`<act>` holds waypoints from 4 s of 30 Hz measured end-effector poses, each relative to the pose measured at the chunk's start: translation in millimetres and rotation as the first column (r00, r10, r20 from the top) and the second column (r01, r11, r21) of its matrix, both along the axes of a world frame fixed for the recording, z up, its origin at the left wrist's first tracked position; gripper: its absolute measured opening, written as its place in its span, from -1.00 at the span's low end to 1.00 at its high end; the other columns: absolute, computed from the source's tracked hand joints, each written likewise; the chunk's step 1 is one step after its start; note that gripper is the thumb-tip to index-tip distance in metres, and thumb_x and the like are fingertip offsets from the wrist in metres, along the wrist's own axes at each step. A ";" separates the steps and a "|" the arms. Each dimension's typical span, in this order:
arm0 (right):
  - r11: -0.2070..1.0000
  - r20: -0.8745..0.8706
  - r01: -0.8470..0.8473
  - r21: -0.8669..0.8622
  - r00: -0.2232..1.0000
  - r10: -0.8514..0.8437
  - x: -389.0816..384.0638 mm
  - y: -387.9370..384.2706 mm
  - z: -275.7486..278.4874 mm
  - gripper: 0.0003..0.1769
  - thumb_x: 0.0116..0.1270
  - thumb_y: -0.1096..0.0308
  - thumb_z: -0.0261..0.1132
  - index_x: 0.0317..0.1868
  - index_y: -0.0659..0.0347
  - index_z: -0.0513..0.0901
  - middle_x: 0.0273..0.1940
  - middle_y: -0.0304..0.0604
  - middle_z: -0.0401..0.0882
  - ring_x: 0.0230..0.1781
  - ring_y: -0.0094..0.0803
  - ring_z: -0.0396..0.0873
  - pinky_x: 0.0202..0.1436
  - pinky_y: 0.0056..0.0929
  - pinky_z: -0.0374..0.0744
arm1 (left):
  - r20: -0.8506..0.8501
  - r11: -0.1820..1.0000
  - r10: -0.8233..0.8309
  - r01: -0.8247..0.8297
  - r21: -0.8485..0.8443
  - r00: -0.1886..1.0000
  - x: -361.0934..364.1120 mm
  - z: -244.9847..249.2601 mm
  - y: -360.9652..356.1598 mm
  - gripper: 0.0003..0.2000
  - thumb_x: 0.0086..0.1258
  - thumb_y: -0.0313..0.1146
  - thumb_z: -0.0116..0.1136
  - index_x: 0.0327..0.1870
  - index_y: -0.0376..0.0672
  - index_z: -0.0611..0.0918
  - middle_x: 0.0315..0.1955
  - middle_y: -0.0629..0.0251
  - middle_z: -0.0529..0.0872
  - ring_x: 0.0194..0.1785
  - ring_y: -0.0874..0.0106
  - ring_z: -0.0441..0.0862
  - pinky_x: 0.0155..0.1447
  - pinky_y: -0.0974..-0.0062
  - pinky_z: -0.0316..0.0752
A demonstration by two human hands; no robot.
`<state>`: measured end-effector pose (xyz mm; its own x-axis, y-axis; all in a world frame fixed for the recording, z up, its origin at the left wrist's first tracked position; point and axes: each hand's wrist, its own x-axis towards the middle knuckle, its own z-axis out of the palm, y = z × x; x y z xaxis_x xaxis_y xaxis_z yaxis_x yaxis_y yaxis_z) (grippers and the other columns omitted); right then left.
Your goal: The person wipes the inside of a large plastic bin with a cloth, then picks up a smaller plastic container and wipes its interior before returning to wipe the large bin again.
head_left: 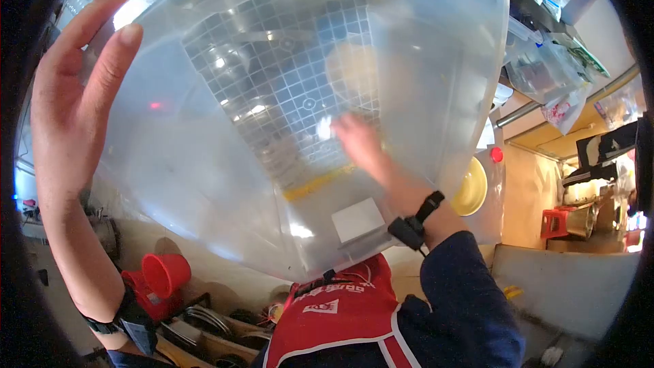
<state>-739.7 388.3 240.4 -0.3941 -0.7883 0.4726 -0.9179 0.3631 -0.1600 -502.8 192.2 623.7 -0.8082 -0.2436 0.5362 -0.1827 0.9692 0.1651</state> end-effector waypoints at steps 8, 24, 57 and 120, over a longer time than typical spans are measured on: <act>0.785 0.487 0.297 -0.543 0.873 0.007 -86.6 -68.7 97.2 -0.91 0.29 0.37 0.24 -0.22 0.15 0.58 -0.28 -0.08 0.52 -0.35 -0.07 0.51 -0.27 -0.18 0.49 | 0.019 0.997 0.057 -0.058 0.042 0.998 2.9 -0.1 5.1 -0.58 0.48 -0.20 0.13 0.23 -0.29 0.52 0.06 0.27 0.62 0.11 0.55 0.50 0.22 0.58 0.36; 0.819 -0.088 0.150 -0.554 0.968 -0.236 -99.3 -85.2 132.5 -0.88 0.40 0.40 0.14 -0.15 0.22 0.59 -0.30 -0.11 0.51 -0.31 -0.28 0.52 -0.25 -0.29 0.50 | 0.005 1.000 -0.015 0.015 0.011 1.000 3.5 4.5 15.8 -0.60 0.48 -0.25 0.14 0.23 -0.28 0.51 0.06 0.26 0.61 0.12 0.53 0.50 0.23 0.59 0.35; 0.862 -0.275 -0.353 -0.363 0.925 0.263 24.7 -207.3 169.3 -0.75 0.25 0.43 0.11 -0.07 0.10 0.58 -0.31 -0.11 0.54 -0.25 -0.13 0.56 -0.18 -0.14 0.54 | -0.033 0.998 -0.043 0.044 0.034 0.999 2.2 6.6 27.3 -0.64 0.40 -0.29 0.23 0.11 -0.32 0.58 -0.09 0.26 0.68 0.02 0.51 0.56 0.14 0.57 0.41; 0.677 0.524 0.082 -0.731 0.702 0.481 83.1 -251.0 204.9 -0.81 0.25 0.42 0.09 -0.29 0.28 0.63 -0.56 0.07 0.56 -0.49 -0.09 0.59 -0.37 -0.19 0.48 | 0.019 0.991 -0.037 0.034 0.127 0.999 1.7 12.3 30.7 -0.55 0.44 -0.23 0.17 0.19 -0.40 0.51 -0.01 0.24 0.64 0.07 0.51 0.52 0.20 0.60 0.33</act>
